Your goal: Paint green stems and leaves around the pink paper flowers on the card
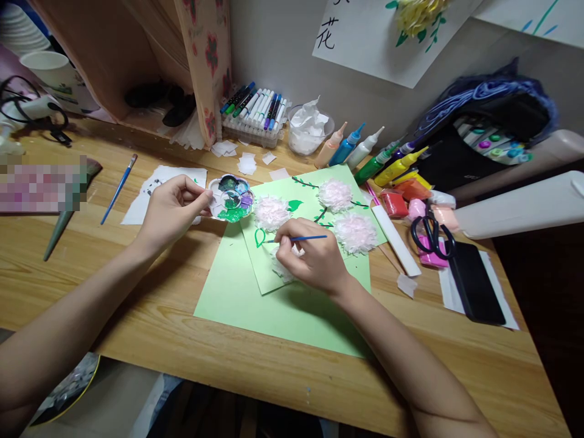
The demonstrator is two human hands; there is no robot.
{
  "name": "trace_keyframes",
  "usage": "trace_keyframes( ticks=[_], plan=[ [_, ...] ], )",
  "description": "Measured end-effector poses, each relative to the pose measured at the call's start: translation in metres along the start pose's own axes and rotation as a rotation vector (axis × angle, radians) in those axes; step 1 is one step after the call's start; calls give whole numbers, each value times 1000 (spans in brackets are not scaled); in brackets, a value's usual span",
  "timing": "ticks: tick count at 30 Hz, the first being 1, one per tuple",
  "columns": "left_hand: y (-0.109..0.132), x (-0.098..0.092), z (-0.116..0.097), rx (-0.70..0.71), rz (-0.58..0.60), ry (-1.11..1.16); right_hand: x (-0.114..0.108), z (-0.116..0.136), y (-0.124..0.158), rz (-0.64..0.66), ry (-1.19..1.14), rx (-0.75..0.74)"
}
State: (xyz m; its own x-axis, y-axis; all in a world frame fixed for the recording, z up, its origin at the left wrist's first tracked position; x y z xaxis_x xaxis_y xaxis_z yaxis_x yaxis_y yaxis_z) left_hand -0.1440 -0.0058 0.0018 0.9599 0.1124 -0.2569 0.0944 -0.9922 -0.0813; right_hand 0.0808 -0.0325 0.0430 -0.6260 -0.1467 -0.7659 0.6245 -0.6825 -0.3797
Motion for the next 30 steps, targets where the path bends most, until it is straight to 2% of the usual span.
trace_keyframes(
  ticks=[5,10,15,20,25,30],
  plan=[
    [0,0,0,-2,2,8,1,2,0,30,-23,-30],
    [1,0,0,-3,-1,5,-3,-3,0,-28,13,33],
    [1,1,0,-8,1,2,1,0,-1,19,-14,13],
    [1,1,-1,-5,8,1,-3,-4,0,-29,-22,70],
    [1,1,-2,-15,2,-4,0,-3,-1,24,-74,59],
    [1,1,-2,-17,7,-4,-2,-3,0,-15,-86,71]
  ],
)
Point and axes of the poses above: each hand's wrist, its own y-axis away from the middle knuckle, its own x-axis out of the palm, z = x × y, the point moved 6 cm from there along -y, towards the middle knuckle, and after that the axes turned 7 degrees about z, right-handed, at the moved point
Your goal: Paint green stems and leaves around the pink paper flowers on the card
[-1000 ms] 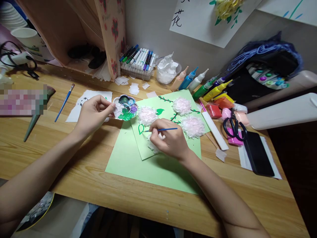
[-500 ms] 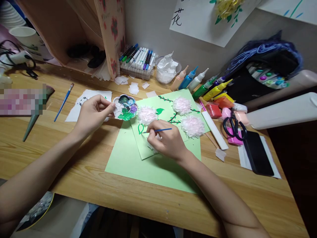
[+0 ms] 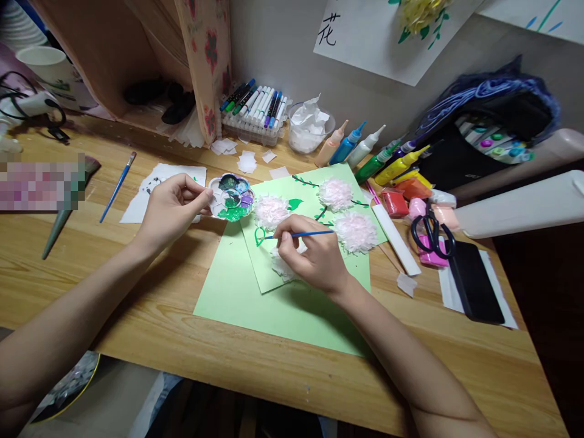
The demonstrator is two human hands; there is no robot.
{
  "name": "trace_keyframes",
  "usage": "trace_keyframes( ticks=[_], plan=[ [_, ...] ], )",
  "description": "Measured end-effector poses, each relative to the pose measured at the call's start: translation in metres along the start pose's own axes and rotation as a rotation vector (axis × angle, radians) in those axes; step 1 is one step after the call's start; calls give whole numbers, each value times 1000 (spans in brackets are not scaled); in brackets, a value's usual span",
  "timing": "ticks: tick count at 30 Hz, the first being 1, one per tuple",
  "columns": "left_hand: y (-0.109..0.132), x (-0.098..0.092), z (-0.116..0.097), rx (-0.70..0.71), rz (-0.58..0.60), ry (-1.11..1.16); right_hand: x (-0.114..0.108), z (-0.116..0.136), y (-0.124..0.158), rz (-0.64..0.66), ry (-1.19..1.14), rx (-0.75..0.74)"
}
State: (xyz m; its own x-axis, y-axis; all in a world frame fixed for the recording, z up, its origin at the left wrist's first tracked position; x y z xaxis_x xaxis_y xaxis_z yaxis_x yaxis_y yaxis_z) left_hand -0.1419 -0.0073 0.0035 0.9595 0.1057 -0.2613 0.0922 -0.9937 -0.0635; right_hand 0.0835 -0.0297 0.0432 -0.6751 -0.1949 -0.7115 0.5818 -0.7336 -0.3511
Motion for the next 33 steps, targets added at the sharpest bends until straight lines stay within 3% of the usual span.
trace_keyframes(
  ticks=[14,33],
  plan=[
    [1,0,0,-35,1,-9,5,0,0,72,11,-12],
    [0,-1,1,-15,-4,-23,2,0,0,56,2,13]
  ],
)
Point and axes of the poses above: each hand's wrist, its own y-axis away from the middle knuckle, its own x-axis out of the palm, z = x × y, the point moved 6 cm from there along -y, towards the middle knuckle, and after that the axes turned 7 degrees about z, right-handed, at the moved point
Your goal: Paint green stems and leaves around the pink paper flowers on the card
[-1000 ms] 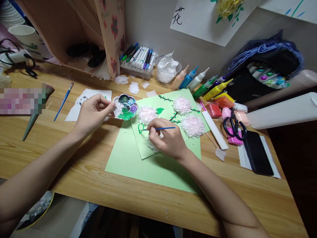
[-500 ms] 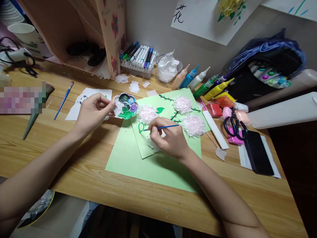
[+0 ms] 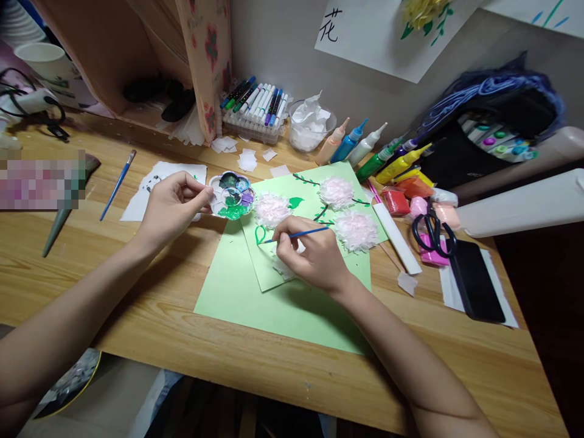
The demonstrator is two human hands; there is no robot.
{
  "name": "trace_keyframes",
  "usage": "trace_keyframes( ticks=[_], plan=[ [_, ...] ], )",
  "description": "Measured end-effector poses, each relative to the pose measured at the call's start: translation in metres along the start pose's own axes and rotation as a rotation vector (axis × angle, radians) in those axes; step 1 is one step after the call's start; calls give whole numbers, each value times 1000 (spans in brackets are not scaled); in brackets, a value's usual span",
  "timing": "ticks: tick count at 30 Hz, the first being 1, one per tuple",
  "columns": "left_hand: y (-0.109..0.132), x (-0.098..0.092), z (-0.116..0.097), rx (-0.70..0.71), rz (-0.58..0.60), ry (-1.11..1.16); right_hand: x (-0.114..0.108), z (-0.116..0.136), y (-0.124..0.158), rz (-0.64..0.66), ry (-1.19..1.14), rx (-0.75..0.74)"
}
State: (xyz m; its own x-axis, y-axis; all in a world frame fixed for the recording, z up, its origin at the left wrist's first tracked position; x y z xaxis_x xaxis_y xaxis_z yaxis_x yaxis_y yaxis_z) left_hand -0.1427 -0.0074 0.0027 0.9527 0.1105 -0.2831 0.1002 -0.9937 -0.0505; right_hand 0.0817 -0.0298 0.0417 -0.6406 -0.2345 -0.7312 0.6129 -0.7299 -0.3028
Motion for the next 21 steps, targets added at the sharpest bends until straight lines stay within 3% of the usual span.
trace_keyframes(
  ticks=[13,18,21],
  plan=[
    [0,1,1,7,12,15,-1,-1,0,10,-6,-12],
    [1,3,3,-5,28,28,-16,-6,8,-232,-208,18],
    [4,8,3,5,57,42,-15,-7,8,-241,-287,21]
  ],
)
Point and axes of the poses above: each hand's wrist, its own y-axis away from the middle knuckle, its own x-axis out of the palm, z = x × y, the point moved 6 cm from there along -y, towards the middle knuckle, and after that the axes turned 7 degrees about z, right-handed, at the moved point
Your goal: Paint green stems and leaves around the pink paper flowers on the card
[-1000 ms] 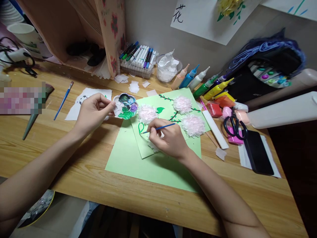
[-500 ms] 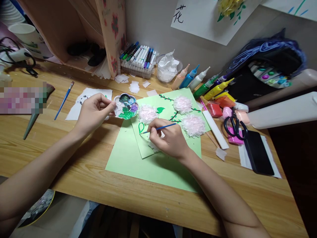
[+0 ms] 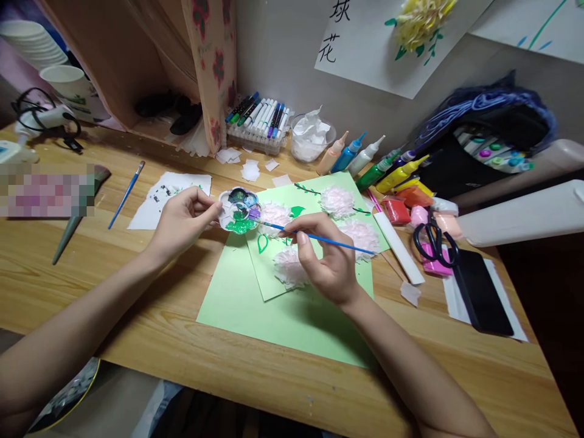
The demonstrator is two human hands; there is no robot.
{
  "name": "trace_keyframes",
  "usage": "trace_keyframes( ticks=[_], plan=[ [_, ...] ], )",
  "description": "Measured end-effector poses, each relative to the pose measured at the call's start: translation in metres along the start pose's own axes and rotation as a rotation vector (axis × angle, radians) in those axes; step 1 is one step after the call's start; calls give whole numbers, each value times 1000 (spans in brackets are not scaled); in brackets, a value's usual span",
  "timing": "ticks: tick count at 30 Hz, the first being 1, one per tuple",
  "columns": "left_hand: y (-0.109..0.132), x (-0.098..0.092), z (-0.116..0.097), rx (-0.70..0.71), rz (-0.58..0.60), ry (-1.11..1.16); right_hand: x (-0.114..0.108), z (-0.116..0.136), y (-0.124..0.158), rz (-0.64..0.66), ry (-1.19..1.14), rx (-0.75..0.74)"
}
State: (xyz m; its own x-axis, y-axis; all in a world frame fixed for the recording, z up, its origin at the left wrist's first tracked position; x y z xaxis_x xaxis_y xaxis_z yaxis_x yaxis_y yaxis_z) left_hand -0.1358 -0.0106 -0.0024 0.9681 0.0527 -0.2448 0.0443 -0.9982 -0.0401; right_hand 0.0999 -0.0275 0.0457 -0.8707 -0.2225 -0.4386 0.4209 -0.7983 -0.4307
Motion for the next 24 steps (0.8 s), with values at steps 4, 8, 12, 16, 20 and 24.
trace_keyframes(
  ticks=[4,8,12,16,20,24],
  plan=[
    [3,5,-1,-3,33,26,13,2,-2,158,88,-29],
    [3,5,-2,-9,42,34,16,1,-3,187,126,-37],
    [2,4,0,-2,30,23,16,0,-3,187,119,-22],
    [0,1,0,2,19,6,9,1,-2,125,108,-59],
    [-2,-6,-2,-1,-22,9,-1,2,-1,7,156,-112],
    [-4,-11,-3,6,-65,4,10,3,-2,105,300,-158]
  ],
)
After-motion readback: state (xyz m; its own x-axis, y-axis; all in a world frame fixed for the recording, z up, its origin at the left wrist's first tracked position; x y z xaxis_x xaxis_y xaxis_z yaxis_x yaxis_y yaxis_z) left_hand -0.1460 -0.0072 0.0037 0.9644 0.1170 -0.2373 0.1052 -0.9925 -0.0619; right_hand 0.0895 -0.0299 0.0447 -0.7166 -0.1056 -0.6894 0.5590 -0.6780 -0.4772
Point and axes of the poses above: each hand's wrist, its own y-axis away from the middle knuckle, its own x-axis out of the palm, z = x × y, the point moved 6 cm from there along -y, towards the middle knuckle, and after that the axes turned 7 degrees about z, right-handed, at the moved point
